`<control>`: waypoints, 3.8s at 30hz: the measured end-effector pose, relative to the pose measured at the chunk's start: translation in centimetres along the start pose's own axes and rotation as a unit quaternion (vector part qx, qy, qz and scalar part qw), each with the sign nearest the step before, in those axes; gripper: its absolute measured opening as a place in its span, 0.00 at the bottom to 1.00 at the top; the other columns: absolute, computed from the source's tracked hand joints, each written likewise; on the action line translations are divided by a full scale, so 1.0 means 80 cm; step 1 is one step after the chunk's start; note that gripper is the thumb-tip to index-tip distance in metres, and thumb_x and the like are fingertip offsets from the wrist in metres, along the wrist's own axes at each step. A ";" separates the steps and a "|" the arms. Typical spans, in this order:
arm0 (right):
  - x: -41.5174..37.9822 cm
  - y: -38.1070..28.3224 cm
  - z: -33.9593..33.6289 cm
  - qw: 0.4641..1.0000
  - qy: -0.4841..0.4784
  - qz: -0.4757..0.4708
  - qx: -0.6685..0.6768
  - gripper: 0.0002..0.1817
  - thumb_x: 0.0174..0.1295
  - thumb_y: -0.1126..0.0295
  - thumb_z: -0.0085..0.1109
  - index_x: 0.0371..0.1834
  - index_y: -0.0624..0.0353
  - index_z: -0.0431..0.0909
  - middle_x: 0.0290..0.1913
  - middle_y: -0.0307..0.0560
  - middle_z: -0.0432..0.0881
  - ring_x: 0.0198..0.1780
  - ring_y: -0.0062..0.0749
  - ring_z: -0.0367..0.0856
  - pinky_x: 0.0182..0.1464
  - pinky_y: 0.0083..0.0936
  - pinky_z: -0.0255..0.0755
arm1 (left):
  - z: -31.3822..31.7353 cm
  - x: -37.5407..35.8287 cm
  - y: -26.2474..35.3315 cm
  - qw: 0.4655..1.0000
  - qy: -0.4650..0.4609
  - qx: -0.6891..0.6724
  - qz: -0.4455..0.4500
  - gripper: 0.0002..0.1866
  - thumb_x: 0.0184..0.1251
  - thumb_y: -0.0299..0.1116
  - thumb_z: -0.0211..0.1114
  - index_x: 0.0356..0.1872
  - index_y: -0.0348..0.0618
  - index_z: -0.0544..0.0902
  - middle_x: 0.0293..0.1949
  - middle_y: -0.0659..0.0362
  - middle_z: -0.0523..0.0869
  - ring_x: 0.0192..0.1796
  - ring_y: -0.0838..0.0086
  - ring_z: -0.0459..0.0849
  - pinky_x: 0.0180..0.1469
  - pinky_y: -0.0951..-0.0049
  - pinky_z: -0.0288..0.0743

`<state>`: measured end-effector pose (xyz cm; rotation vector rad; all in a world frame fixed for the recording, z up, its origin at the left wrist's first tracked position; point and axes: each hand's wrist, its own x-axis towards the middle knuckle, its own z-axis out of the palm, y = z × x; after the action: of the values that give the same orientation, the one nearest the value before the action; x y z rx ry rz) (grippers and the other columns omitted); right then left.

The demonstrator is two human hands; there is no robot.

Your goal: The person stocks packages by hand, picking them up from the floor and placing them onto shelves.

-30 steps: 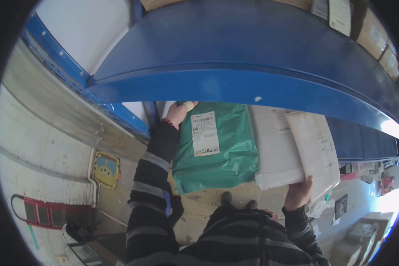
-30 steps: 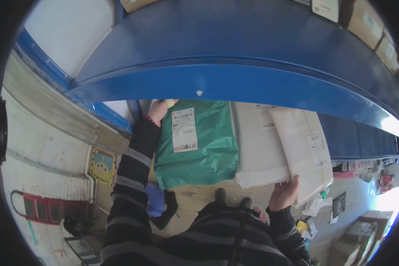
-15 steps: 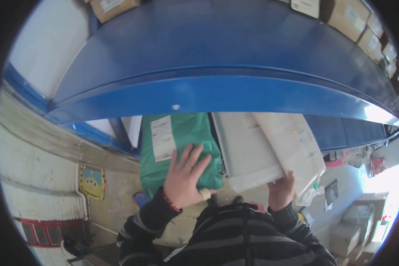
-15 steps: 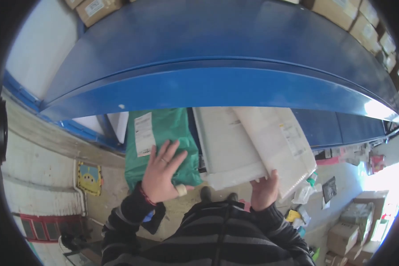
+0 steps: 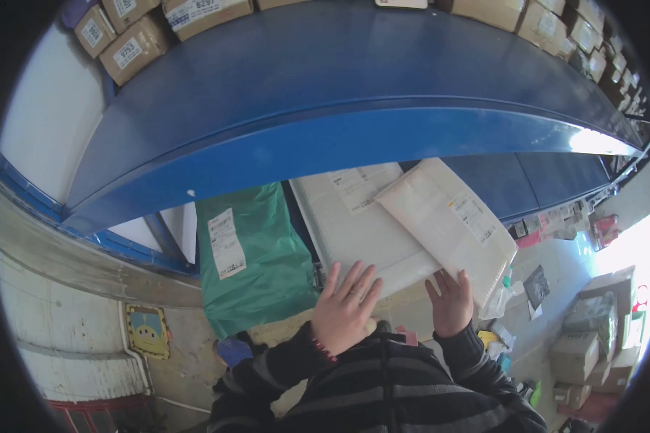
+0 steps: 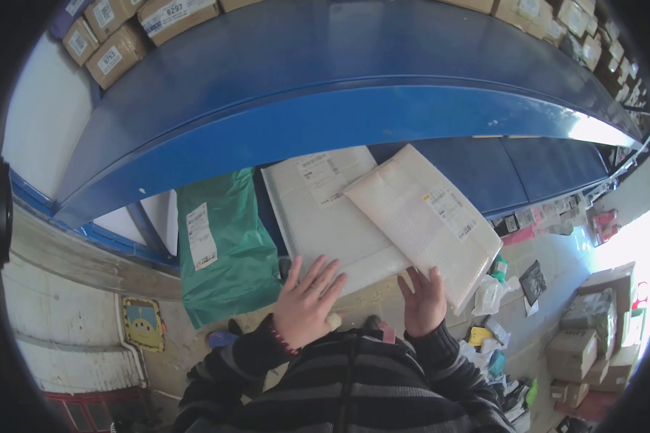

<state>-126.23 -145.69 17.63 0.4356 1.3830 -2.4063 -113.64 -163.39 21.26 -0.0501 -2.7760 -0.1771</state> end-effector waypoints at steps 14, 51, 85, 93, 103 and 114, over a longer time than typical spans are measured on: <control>0.065 0.001 -0.020 1.000 -0.017 0.006 0.003 0.33 0.63 0.40 0.50 0.63 0.53 0.67 0.60 0.52 0.76 0.63 0.43 0.71 0.63 0.38 0.62 | 0.048 0.009 0.009 0.998 0.031 0.046 -0.001 0.37 0.32 0.16 0.62 0.56 0.41 0.77 0.56 0.51 0.81 0.61 0.51 0.76 0.63 0.45 0.69; 0.002 0.050 0.039 0.969 -0.233 -0.016 -0.084 0.46 0.52 0.60 0.71 0.72 0.57 0.56 0.57 0.50 0.71 0.54 0.44 0.76 0.42 0.37 0.85 | -0.038 -0.117 -0.134 0.909 0.273 -0.125 -0.289 0.14 0.68 0.37 0.62 0.48 0.40 0.84 0.53 0.48 0.83 0.56 0.54 0.81 0.57 0.63 0.77; 0.111 -0.062 -0.147 0.996 0.036 -0.054 0.055 0.21 0.61 0.52 0.55 0.48 0.57 0.76 0.37 0.44 0.82 0.36 0.36 0.82 0.37 0.31 0.77 | 0.075 0.027 0.023 0.998 0.021 0.052 -0.006 0.30 0.51 0.23 0.68 0.60 0.45 0.76 0.61 0.54 0.78 0.65 0.54 0.73 0.66 0.47 0.65; 0.076 -0.026 -0.086 0.993 0.006 -0.112 -0.041 0.25 0.56 0.70 0.56 0.59 0.65 0.70 0.54 0.51 0.79 0.53 0.41 0.77 0.56 0.37 0.73 | 0.076 0.031 0.021 0.989 0.097 0.115 0.001 0.15 0.53 0.24 0.70 0.43 0.51 0.85 0.56 0.61 0.82 0.61 0.50 0.77 0.60 0.42 0.70; 0.055 0.070 -0.043 0.991 -0.101 -0.058 -0.070 0.28 0.61 0.60 0.64 0.60 0.61 0.66 0.55 0.51 0.79 0.49 0.47 0.80 0.39 0.49 0.82 | 0.062 0.032 0.026 0.991 0.120 0.062 0.002 0.20 0.52 0.18 0.66 0.48 0.47 0.84 0.58 0.58 0.82 0.62 0.49 0.76 0.59 0.43 0.71; 0.026 0.071 0.010 0.976 -0.197 0.033 -0.085 0.20 0.64 0.61 0.60 0.56 0.59 0.72 0.48 0.48 0.81 0.42 0.40 0.82 0.34 0.28 0.84 | 0.057 0.027 0.027 0.998 0.042 0.035 -0.001 0.28 0.44 0.19 0.68 0.52 0.47 0.82 0.60 0.56 0.80 0.65 0.46 0.73 0.64 0.39 0.65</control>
<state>-125.75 -149.37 12.78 -0.0413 1.3501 -2.1479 -117.11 -160.61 18.05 -0.0213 -2.6953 -0.0793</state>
